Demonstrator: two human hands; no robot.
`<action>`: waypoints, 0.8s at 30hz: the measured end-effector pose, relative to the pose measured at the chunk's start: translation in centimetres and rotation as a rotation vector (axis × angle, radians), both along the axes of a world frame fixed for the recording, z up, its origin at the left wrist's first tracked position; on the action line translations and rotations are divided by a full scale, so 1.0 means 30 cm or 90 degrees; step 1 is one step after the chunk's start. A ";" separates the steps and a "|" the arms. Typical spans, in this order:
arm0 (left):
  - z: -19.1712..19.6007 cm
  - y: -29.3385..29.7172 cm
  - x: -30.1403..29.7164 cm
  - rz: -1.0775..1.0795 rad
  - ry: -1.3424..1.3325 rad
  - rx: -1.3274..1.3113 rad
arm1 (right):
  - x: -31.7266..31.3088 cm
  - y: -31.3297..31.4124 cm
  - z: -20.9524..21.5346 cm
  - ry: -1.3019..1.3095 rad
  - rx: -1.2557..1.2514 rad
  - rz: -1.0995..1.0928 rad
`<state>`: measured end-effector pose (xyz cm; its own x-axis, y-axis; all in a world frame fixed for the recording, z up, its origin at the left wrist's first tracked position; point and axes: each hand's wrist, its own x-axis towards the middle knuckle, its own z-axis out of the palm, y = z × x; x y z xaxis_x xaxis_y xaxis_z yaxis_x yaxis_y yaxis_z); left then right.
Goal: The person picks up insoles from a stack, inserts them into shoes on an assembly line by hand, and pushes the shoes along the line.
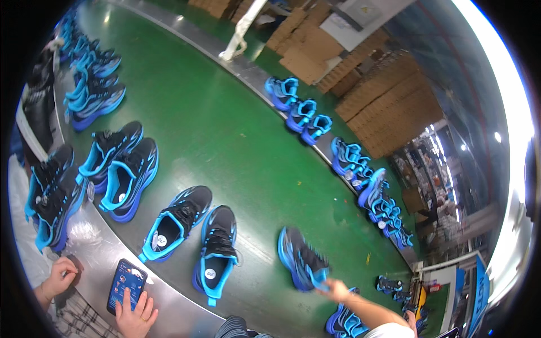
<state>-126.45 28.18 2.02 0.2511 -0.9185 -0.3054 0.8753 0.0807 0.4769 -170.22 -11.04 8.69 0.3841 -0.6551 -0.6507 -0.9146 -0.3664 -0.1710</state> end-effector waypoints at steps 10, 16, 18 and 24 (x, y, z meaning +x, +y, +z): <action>0.328 -0.416 -1.157 -0.702 -1.278 -0.680 | -0.509 0.715 -0.031 -0.057 -0.048 -0.445; 0.336 -0.357 -1.294 -0.705 -1.254 -0.454 | -0.502 0.746 0.110 -0.221 -0.264 -0.326; 0.367 -0.328 -1.320 -0.709 -1.253 -0.383 | -0.522 0.812 0.190 -0.208 -0.506 -0.235; 0.515 -0.366 -1.297 -0.712 -1.239 -0.271 | -0.691 1.203 0.304 -0.228 -0.435 -0.346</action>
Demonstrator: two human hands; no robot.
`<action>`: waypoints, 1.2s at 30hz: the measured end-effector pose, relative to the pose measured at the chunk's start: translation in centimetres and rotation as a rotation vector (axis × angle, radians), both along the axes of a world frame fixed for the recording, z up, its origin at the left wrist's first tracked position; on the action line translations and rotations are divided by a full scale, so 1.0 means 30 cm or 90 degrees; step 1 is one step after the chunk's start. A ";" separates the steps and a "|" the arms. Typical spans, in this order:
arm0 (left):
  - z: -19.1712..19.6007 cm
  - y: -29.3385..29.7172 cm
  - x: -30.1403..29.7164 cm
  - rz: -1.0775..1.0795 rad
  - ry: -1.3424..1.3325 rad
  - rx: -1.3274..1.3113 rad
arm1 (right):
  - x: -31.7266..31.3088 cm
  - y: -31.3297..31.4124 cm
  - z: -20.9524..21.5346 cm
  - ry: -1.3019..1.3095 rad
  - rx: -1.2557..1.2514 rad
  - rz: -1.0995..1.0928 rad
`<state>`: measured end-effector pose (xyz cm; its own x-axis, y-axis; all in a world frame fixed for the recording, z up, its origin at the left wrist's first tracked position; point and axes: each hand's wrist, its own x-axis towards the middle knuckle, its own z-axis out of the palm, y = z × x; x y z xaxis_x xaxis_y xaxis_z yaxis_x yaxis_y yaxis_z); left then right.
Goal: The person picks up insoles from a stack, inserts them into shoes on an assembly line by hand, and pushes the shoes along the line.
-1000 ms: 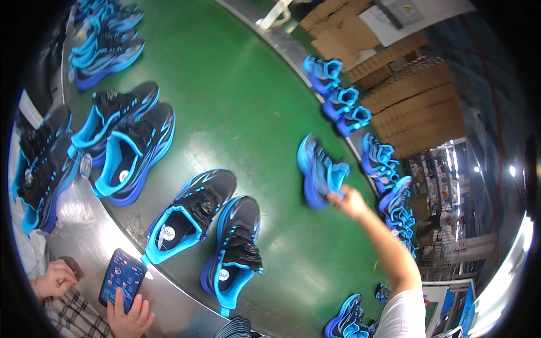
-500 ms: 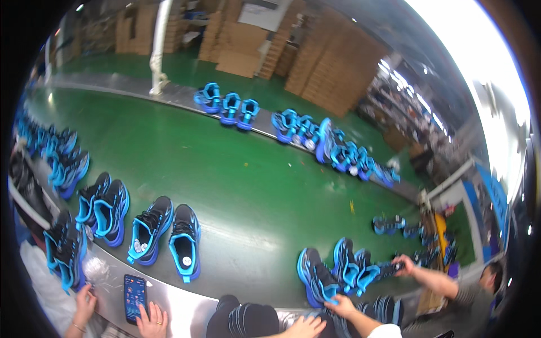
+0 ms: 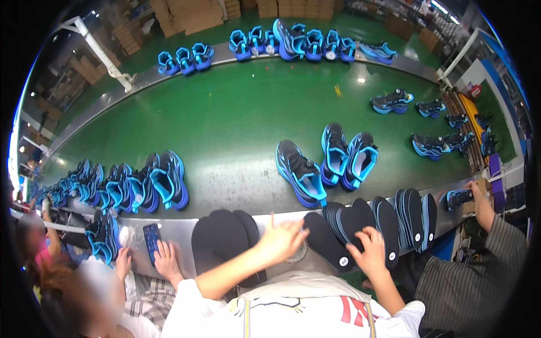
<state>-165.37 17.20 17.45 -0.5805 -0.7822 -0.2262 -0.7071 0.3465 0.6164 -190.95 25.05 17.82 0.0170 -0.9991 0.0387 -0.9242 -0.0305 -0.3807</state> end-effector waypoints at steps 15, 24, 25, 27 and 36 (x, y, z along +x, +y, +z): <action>0.693 -0.017 -0.179 -0.244 0.533 -0.435 | 0.017 0.166 -0.192 -0.022 0.111 0.137; -0.085 -0.406 -0.155 0.080 -0.061 -0.407 | 0.047 0.125 -0.172 -0.011 0.095 0.087; -0.158 -0.425 -0.173 0.072 -0.065 -0.427 | 0.042 0.125 -0.148 -0.027 0.080 0.084; -0.268 -0.455 -0.220 0.077 0.017 -0.440 | 0.018 0.115 -0.080 -0.107 0.076 0.044; -0.329 -0.626 -0.172 0.322 0.284 -0.370 | 0.014 -0.389 0.158 -0.116 -0.115 0.089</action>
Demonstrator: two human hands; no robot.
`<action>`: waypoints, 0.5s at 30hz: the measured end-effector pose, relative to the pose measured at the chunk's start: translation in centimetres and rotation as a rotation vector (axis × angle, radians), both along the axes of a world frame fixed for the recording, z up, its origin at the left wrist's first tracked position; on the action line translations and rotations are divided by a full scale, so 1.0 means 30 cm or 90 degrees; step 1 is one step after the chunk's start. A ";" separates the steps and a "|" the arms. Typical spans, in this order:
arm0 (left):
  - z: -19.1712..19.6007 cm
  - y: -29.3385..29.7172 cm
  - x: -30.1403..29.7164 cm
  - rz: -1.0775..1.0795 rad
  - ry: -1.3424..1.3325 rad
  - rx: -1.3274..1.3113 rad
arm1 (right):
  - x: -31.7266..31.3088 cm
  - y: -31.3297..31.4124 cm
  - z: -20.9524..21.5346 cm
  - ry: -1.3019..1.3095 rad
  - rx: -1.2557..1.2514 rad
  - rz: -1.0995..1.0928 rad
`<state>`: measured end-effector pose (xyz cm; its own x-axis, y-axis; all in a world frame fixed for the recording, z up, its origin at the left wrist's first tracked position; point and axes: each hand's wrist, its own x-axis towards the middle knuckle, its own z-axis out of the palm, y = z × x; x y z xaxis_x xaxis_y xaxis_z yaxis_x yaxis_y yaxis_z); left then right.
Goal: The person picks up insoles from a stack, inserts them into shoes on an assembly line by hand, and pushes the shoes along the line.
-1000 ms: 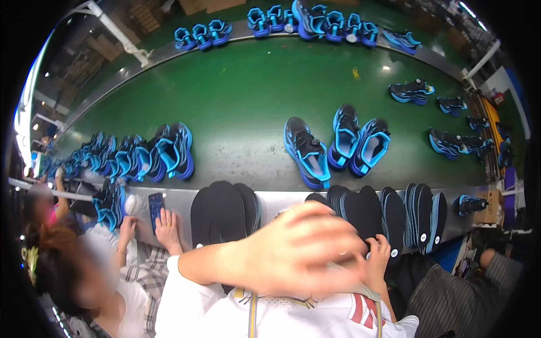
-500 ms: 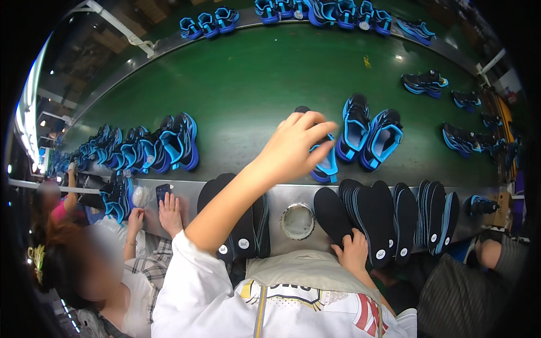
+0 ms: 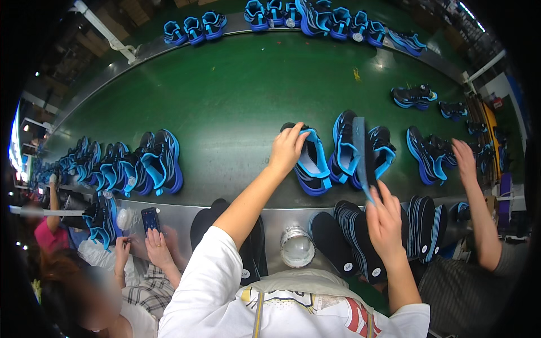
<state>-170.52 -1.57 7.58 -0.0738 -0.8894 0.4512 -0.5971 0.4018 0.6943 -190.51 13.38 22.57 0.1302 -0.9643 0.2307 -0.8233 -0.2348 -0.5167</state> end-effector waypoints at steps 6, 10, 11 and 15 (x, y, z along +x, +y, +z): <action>-0.015 -0.058 0.049 0.030 0.301 0.408 | 0.063 -0.173 -0.071 0.108 0.029 0.128; -0.003 -0.052 0.043 0.026 0.454 0.564 | 0.114 -0.252 -0.200 0.212 0.069 0.201; 0.005 -0.054 0.042 0.021 0.455 0.585 | 0.129 -0.267 -0.258 0.210 0.059 0.192; -0.006 -0.045 0.030 -0.013 0.449 0.576 | 0.205 -0.320 -0.460 0.179 0.025 0.109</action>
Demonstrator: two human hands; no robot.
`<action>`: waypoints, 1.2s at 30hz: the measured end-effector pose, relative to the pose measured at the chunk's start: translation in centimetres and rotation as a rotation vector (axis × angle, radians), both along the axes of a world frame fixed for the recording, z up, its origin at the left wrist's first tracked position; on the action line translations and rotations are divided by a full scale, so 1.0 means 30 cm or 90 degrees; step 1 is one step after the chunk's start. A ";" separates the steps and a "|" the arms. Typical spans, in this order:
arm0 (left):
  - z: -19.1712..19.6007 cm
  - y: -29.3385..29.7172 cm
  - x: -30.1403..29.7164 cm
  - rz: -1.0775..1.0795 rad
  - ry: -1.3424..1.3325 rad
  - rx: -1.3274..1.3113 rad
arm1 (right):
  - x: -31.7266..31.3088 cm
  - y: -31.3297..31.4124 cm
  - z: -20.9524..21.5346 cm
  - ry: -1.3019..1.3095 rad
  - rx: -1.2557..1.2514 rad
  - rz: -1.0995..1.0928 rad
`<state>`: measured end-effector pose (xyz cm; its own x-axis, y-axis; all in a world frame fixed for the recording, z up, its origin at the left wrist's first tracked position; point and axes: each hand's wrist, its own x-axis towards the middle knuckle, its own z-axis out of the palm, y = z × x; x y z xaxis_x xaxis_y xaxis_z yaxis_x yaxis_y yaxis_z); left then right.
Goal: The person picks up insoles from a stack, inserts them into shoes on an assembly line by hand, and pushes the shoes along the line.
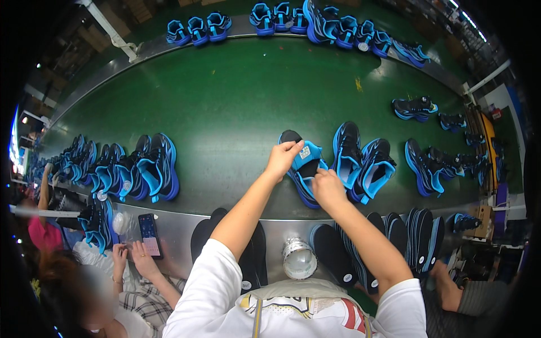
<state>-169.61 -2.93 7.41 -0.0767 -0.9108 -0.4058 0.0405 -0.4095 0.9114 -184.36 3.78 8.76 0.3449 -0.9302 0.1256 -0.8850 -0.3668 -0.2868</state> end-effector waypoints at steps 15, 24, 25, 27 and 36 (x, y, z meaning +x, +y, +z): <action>-0.056 0.011 0.039 -0.039 -0.274 -0.176 | -0.027 -0.082 0.032 0.171 0.299 0.205; -0.046 0.039 0.019 -0.025 -0.232 -0.164 | 0.001 -0.101 -0.092 0.168 0.135 0.224; -0.041 0.036 0.021 -0.046 -0.231 -0.149 | -0.004 -0.095 -0.093 0.167 0.138 0.222; -0.042 0.034 0.019 -0.068 -0.232 -0.133 | -0.011 -0.082 -0.094 0.142 0.115 0.273; -0.034 0.027 0.003 -0.075 -0.244 -0.137 | 0.007 -0.104 -0.134 0.224 0.125 0.242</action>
<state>-169.53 -2.12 6.40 -0.0666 -0.9716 -0.2272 -0.3516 -0.1902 0.9166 -184.15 0.66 4.75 0.6510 -0.7262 -0.2209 -0.7553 -0.6487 -0.0934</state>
